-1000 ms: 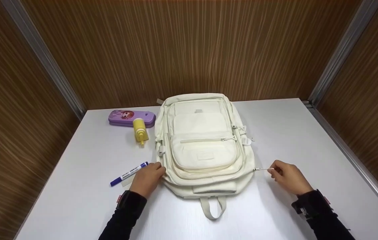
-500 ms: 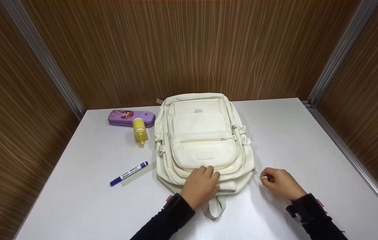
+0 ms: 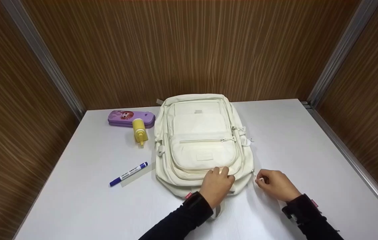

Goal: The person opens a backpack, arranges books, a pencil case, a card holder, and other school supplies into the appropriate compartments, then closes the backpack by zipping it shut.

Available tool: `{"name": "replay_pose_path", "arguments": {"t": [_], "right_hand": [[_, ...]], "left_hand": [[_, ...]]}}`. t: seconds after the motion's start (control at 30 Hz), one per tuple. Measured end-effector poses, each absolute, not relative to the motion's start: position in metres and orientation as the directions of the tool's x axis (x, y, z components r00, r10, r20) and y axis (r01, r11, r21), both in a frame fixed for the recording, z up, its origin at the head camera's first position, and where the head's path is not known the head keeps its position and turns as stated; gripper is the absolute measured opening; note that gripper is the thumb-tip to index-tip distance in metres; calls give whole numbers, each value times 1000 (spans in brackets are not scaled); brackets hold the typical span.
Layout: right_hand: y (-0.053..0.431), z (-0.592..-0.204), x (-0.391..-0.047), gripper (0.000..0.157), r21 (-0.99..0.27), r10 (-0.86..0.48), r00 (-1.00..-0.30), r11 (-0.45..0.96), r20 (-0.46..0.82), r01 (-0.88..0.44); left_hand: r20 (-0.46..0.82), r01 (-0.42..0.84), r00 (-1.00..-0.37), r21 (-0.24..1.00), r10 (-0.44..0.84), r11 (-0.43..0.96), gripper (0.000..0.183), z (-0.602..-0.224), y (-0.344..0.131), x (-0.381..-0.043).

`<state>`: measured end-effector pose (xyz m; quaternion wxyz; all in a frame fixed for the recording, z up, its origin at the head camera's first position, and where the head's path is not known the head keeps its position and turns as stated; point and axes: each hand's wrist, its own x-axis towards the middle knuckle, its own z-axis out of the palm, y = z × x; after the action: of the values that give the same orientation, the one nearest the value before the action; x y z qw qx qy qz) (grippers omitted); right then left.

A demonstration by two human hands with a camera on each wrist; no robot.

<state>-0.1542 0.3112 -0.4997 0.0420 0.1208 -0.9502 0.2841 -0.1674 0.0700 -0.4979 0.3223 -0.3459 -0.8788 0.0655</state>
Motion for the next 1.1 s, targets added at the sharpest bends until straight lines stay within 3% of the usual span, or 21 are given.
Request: {"name": "replay_pose_path", "arguments": {"t": [0.27,0.53,0.83,1.1], "right_hand": [[317,-497,-158,11,-505,-117,-981,844,153,-179],[312,-495,-165,6,-504,-155,-974,836,165,-218],[299,-496,-169,7,-514,-206,-965,817,163,-261],[292,-499,-177,6,-501,-231,-959,818,167,-284]], "left_hand": [[558,580,-522,-323,645,748,10,-500,57,-166],[530,644,-530,-257,662,721,10,-498,36,-163],[462,692,-589,-134,663,709,25,-497,-6,-158],[360,725,-637,-19,681,688,13,-487,-34,-162]]}}
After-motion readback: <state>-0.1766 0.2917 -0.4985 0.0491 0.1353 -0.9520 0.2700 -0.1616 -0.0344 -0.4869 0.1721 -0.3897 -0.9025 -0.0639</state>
